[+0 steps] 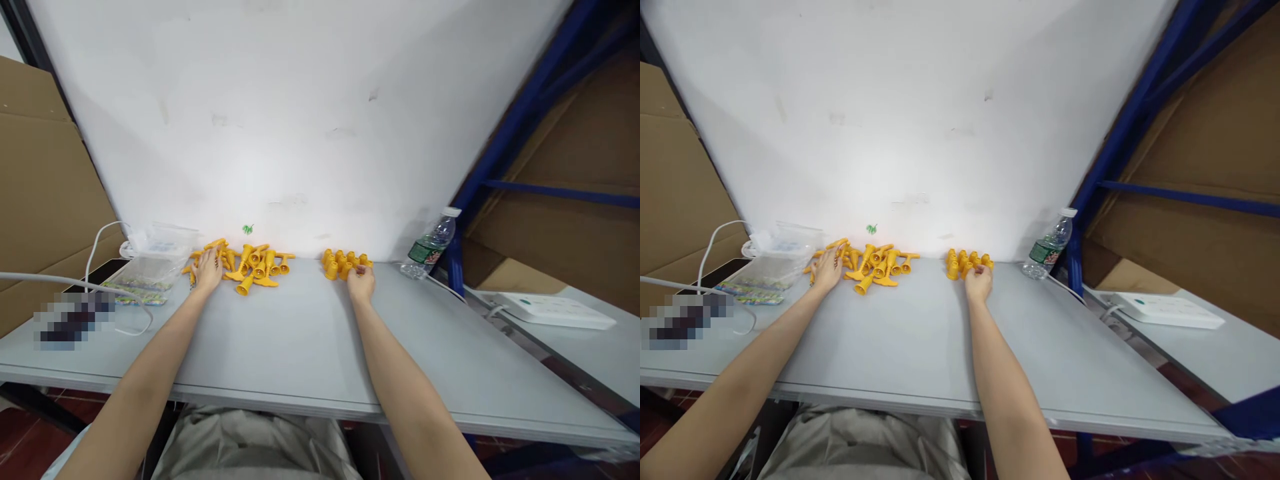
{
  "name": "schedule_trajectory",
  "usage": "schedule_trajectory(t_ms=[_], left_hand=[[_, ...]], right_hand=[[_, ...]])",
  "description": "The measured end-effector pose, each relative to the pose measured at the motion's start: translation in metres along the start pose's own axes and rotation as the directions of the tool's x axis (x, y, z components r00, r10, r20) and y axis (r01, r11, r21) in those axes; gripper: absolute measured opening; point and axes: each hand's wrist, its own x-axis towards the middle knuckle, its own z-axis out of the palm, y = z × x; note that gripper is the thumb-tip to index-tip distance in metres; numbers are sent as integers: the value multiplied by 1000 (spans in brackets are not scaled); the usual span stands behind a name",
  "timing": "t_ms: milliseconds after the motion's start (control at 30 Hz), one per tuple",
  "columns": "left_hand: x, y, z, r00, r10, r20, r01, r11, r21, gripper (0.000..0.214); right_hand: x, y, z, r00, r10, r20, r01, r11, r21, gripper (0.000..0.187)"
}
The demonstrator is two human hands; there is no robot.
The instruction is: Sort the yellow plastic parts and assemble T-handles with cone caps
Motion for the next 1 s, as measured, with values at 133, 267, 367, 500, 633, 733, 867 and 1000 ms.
schedule_trajectory(t_ms=[133,267,367,500,633,733,867,1000], left_hand=[[3,-14,-2,988,36,147,-53,993,108,57],[7,-20,-3,983,39,179,-67,986,155,61],[8,-20,-1,989,44,140,-65,987,149,54],[7,-19,0,996,79,43,-83,991,101,47],[2,-7,-1,979,202,-39,-200,978,53,31],[-1,11,1,964,264,41,-266,963,45,22],[-1,34,10,970,191,151,-202,978,60,17],[1,43,19,985,41,167,-55,995,80,14]], right_hand=[[-2,-2,-1,1000,-8,-7,8,1000,-11,11],[-2,-3,-2,1000,-9,-4,9,1000,3,10],[-1,-3,-3,1000,-13,-7,13,1000,-11,8],[0,-3,-5,999,-40,-34,40,999,0,9],[-1,-4,-7,996,-80,-24,81,996,24,11],[-3,-6,-7,994,-96,-55,99,994,40,8],[-5,-10,-7,991,-107,-83,111,993,47,6],[-7,-13,-8,988,-130,-87,135,989,56,8]])
